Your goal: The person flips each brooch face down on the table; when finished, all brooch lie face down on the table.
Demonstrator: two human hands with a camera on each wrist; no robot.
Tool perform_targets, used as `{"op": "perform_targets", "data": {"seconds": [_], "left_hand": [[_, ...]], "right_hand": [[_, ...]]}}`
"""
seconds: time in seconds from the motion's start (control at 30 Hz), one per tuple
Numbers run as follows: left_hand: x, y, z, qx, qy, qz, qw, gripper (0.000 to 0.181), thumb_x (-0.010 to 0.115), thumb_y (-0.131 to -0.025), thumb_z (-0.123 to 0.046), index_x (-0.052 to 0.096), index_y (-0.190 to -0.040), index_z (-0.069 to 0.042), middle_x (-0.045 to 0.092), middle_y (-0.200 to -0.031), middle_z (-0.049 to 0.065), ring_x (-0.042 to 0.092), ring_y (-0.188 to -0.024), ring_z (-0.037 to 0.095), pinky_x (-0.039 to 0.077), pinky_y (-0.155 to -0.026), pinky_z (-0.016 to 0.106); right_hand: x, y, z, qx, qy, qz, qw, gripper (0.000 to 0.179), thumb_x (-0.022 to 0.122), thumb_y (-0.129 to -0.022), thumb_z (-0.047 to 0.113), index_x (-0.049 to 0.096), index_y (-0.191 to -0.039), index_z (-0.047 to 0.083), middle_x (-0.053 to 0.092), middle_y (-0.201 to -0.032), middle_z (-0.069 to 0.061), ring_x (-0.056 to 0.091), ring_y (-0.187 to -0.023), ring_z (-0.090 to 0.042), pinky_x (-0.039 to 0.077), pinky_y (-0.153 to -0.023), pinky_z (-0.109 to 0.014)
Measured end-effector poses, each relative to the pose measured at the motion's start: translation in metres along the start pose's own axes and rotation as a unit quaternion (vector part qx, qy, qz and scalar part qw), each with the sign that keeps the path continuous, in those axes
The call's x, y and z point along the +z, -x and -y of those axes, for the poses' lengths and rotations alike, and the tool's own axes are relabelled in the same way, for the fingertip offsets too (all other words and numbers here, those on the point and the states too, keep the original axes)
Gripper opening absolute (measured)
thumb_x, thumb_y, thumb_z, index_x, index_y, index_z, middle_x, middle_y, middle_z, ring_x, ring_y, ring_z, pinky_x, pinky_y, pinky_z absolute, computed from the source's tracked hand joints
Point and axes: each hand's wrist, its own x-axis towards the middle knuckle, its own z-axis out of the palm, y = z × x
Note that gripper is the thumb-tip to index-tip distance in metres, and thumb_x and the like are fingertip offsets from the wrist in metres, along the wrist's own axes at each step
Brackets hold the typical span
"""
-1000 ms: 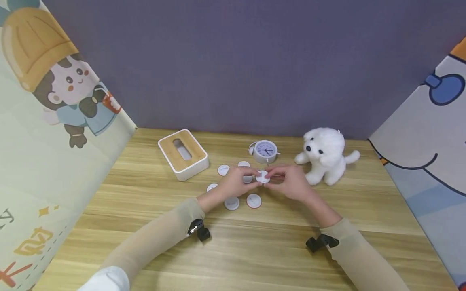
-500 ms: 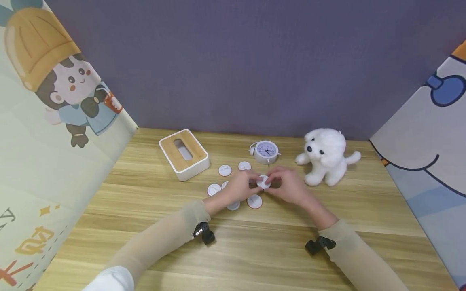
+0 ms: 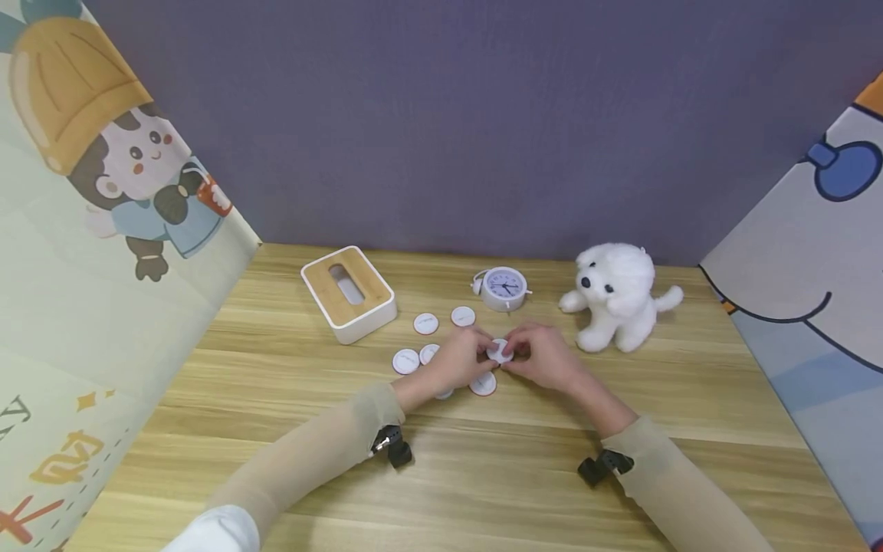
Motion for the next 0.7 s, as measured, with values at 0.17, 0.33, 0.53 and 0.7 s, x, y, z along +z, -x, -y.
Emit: {"op": "perform_targets", "data": {"seconds": [0.17,0.33,0.53,0.7], "left_hand": [[-0.0002,-0.0003,-0.0029,-0.001,-0.014,0.009,0.9999,0.025,0.083,-0.093,-0.020,0.081,-0.114,-0.006,0.080,-0.113,0.007,0.073,-0.111,0.016,0.059,-0.098,0.021],[0.0009,-0.0015,-0.0045,-0.012,-0.016,0.016,0.9997,0.025,0.083,-0.094,-0.020,0.081,-0.115,-0.006,0.080,-0.115,0.007,0.074,-0.113,0.017,0.059,-0.098,0.021],[0.0028,-0.0025,-0.0047,-0.019,-0.025,0.020,0.9993,0.024,0.082,-0.094,-0.020,0.082,-0.115,-0.008,0.080,-0.117,0.005,0.073,-0.116,0.016,0.059,-0.100,0.021],[0.0017,-0.0015,-0.0017,-0.015,-0.024,0.013,0.9995,0.023,0.082,-0.093,-0.018,0.082,-0.114,-0.009,0.081,-0.114,0.004,0.074,-0.110,0.015,0.060,-0.095,0.020]], "right_hand": [[0.0003,0.0022,-0.0007,0.006,-0.008,0.008,0.9999,0.018,0.094,-0.077,0.009,0.080,-0.085,0.017,0.080,-0.105,-0.006,0.075,-0.093,-0.021,0.062,-0.079,-0.030],[-0.0002,0.0029,-0.0008,0.022,-0.007,0.020,0.9995,0.016,0.093,-0.079,0.009,0.080,-0.087,0.016,0.080,-0.106,-0.005,0.075,-0.093,-0.020,0.063,-0.080,-0.031],[0.0004,0.0034,-0.0008,0.025,-0.006,0.027,0.9993,0.014,0.091,-0.081,0.011,0.080,-0.088,0.016,0.079,-0.106,-0.003,0.074,-0.090,-0.016,0.063,-0.079,-0.029],[0.0009,0.0020,-0.0016,0.018,0.009,0.021,0.9996,0.010,0.088,-0.084,0.013,0.080,-0.090,0.015,0.078,-0.103,-0.005,0.071,-0.086,-0.015,0.061,-0.076,-0.029]]}}
